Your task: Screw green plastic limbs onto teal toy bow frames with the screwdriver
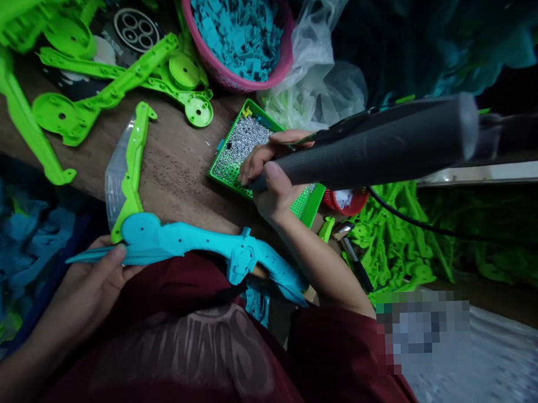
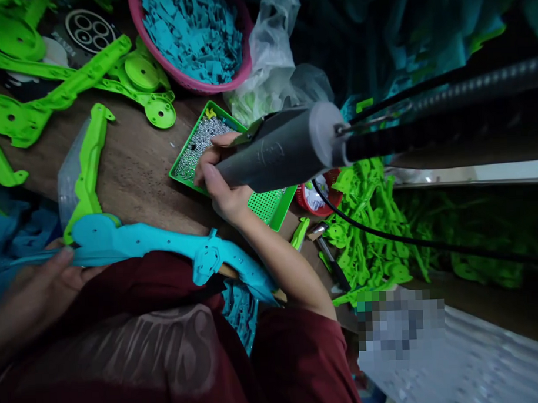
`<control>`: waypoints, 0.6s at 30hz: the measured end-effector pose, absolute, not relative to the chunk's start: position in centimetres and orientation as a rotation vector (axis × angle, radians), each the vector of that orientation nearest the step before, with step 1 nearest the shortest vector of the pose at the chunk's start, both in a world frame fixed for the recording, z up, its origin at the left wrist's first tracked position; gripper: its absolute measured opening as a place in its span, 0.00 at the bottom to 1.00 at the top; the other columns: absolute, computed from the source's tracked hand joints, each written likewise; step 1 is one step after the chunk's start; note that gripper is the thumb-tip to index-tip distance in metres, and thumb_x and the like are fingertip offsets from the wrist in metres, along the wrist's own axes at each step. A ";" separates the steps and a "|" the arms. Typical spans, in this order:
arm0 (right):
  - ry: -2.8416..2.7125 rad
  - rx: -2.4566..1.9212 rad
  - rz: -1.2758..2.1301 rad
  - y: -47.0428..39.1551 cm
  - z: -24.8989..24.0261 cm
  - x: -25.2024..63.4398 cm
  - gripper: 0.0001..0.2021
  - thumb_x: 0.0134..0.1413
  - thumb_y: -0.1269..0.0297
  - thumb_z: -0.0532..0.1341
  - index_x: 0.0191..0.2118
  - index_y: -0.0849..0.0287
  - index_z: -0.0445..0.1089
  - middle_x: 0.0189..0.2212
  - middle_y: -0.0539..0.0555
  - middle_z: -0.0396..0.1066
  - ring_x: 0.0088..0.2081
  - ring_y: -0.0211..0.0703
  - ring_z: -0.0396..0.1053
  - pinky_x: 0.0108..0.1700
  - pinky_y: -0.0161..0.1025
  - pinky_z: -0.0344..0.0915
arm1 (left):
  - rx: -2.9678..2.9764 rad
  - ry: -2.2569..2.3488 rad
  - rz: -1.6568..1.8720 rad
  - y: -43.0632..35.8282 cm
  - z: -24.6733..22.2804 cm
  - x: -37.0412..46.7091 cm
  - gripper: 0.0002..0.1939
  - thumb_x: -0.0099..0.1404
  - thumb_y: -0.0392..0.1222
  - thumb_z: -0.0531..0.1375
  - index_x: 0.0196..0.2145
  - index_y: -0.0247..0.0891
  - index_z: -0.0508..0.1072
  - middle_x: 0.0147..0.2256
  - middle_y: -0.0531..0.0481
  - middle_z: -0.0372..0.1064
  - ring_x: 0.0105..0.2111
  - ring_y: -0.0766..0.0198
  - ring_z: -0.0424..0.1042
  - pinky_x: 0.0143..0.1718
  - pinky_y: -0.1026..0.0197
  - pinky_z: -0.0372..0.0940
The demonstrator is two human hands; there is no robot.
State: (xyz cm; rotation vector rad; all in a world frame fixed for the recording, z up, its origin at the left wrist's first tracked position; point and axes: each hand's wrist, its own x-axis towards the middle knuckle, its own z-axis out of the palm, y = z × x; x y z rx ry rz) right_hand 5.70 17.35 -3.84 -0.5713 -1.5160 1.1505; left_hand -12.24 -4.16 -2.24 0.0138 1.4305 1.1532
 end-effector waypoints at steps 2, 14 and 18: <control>-1.498 -0.609 1.084 16.6 -2.6 5.9 0.17 0.52 0.48 0.62 0.43 0.46 0.58 0.17 0.40 0.54 0.13 0.36 0.57 0.14 0.35 0.57 | -0.100 1.415 1.203 -4.6 -2.6 -12.0 0.18 0.55 0.48 0.71 0.36 0.40 0.68 0.39 0.51 0.78 0.42 0.56 0.78 0.47 0.46 0.74; -1.806 -0.345 1.478 7.9 0.4 8.5 0.08 0.66 0.58 0.52 0.39 0.50 0.66 0.17 0.43 0.64 0.18 0.36 0.68 0.21 0.34 0.68 | -0.198 1.377 1.248 -5.2 -3.0 -11.6 0.19 0.56 0.45 0.72 0.36 0.39 0.66 0.32 0.53 0.77 0.38 0.56 0.79 0.46 0.43 0.74; -1.699 -0.371 1.370 7.1 -2.3 7.1 0.05 0.66 0.57 0.53 0.44 0.48 0.62 0.15 0.39 0.60 0.12 0.34 0.60 0.16 0.32 0.63 | -0.189 1.393 1.254 -5.4 -3.0 -11.6 0.22 0.52 0.46 0.73 0.35 0.37 0.66 0.30 0.53 0.76 0.33 0.58 0.79 0.42 0.46 0.76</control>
